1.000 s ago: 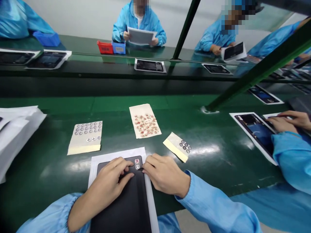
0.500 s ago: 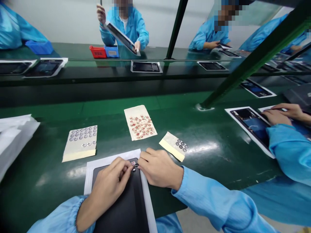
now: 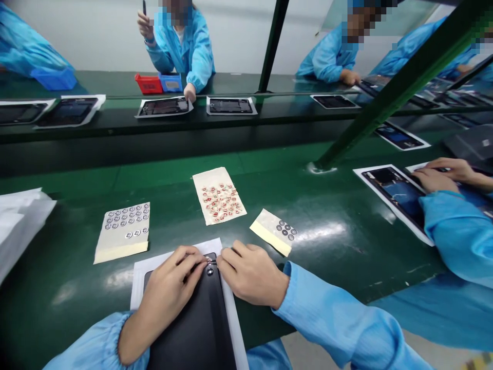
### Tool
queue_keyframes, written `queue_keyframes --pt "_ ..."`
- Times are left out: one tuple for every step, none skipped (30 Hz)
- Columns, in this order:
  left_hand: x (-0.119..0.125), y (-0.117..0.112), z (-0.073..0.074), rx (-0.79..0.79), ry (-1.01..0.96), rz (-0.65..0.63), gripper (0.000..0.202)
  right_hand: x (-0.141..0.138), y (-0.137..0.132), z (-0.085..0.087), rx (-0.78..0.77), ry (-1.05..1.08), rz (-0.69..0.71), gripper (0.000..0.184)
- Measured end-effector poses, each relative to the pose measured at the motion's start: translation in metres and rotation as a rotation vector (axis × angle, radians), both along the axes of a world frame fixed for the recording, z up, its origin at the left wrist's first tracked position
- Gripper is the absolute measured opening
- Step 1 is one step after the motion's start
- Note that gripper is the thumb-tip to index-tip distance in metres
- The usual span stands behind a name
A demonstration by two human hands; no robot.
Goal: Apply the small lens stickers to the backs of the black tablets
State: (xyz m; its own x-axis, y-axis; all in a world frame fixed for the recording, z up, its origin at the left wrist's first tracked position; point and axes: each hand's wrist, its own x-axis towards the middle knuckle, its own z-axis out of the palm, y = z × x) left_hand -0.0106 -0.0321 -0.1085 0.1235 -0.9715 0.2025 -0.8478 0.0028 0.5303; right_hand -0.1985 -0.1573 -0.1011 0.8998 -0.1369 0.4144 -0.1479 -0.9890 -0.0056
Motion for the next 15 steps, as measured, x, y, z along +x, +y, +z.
queue_keyframes --pt "0.0 0.0 0.0 -0.005 -0.008 -0.006 0.012 0.0 0.003 0.0 -0.049 -0.018 0.003 0.015" --pt "0.0 0.0 -0.001 -0.01 -0.014 -0.013 0.012 0.001 0.005 0.0 -0.092 -0.038 0.004 0.017" --pt "0.001 0.0 -0.001 -0.011 -0.017 -0.021 0.012 0.001 0.008 -0.001 -0.125 -0.055 0.005 0.018" --pt "0.001 0.001 -0.002 -0.007 -0.018 -0.028 0.013 0.001 0.011 -0.002 -0.15 -0.072 0.004 0.02" --pt "0.002 0.001 -0.003 -0.002 -0.019 -0.035 0.015 0.001 0.013 -0.002 -0.165 -0.087 0.001 0.021" --pt "0.002 0.002 -0.004 0.002 -0.02 -0.043 0.016 0.001 0.014 -0.004 -0.174 -0.101 -0.002 0.021" --pt "0.003 0.002 -0.005 0.002 -0.023 -0.049 0.017 0.001 0.015 -0.005 -0.178 -0.113 -0.004 0.021" --pt "0.003 0.002 -0.006 -0.002 -0.025 -0.052 0.018 0.001 0.015 -0.006 -0.176 -0.122 -0.005 0.021" --pt "0.004 0.003 -0.006 -0.009 -0.027 -0.054 0.018 0.001 0.014 -0.006 -0.17 -0.125 -0.007 0.021" --pt "0.004 0.002 -0.006 -0.017 -0.03 -0.057 0.018 0.001 0.013 -0.006 -0.162 -0.126 -0.009 0.02" --pt "0.004 0.002 -0.005 -0.023 -0.032 -0.059 0.018 0.001 0.012 -0.005 -0.154 -0.122 -0.01 0.019" --pt "0.004 0.002 -0.004 -0.028 -0.034 -0.06 0.017 0.002 0.01 -0.003 -0.15 -0.116 -0.012 0.018" --pt "0.004 0.002 -0.003 -0.03 -0.035 -0.06 0.017 0.002 0.009 -0.001 -0.148 -0.108 -0.014 0.017" --pt "0.003 0.001 -0.002 -0.029 -0.035 -0.061 0.017 0.003 0.009 0.001 -0.15 -0.099 -0.014 0.017" --pt "0.003 0.001 -0.001 -0.025 -0.034 -0.062 0.017 0.004 0.009 0.003 -0.153 -0.091 -0.011 0.018"
